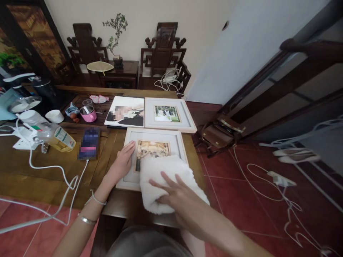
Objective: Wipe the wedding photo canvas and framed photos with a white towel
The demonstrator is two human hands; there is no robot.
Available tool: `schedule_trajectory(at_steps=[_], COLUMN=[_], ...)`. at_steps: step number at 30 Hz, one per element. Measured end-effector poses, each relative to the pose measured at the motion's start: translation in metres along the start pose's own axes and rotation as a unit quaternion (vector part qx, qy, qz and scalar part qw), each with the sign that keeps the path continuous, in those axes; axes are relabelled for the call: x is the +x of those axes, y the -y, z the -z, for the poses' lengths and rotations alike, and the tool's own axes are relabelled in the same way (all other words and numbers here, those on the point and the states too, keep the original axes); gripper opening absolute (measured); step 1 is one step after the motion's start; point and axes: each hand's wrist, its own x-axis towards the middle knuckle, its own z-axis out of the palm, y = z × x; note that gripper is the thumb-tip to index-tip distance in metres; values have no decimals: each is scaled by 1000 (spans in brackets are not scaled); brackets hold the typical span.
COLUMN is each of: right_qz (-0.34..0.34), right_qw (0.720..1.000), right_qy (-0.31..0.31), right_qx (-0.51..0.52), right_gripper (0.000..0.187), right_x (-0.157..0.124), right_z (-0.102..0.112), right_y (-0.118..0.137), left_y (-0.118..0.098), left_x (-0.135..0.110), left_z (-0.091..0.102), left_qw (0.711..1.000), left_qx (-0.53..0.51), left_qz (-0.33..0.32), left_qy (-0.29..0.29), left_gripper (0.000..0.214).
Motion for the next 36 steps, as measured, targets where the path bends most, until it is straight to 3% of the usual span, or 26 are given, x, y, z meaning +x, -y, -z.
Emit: schedule_trajectory(at_steps=[3,8,11,14,18,20,22,27,31,33,36], right_qz=[-35,-104,-112,-86,-26,3,-14,-120,-142,-160,-198], right_qw=[998,968,960,967,984,989,991,983,977,966,933], right_qy=[-35,-158,-181,-159,-86,-67,-66,-87,-110,-151,-246], right_qx=[-39,-164,-182,-178,-153,-134,-117,-108,-116,-136,-173], right_gripper=[72,67,58,49,44,43,42,51,61,67,69], right_x=[13,74,110,123,96,73,49,-5,-34,-33,-3], right_z=[7,17,22,18,4,-4,-9,-10,-3,3,20], right_y=[-23,-59,-50,-22,10,15,12,-24,-62,-80,-97], left_y=[0,-15,-25,-30,-28,-27,-24,-18,-17,-15,-11], left_x=[1,4,7,6,5,5,5,4,1,1,1], left_z=[1,9,17,21,21,20,18,13,13,12,10], left_qw=[1000,1000,998,996,995,995,997,999,998,998,999], left_qx=[-5,-20,-45,-68,-70,-59,-42,-2,13,12,-3], left_qz=[-7,22,27,33,44,52,57,30,28,28,18], left_qy=[3,1,-30,-52,-59,-54,-37,20,58,58,36], left_gripper=[51,45,47,51,53,51,48,42,48,52,56])
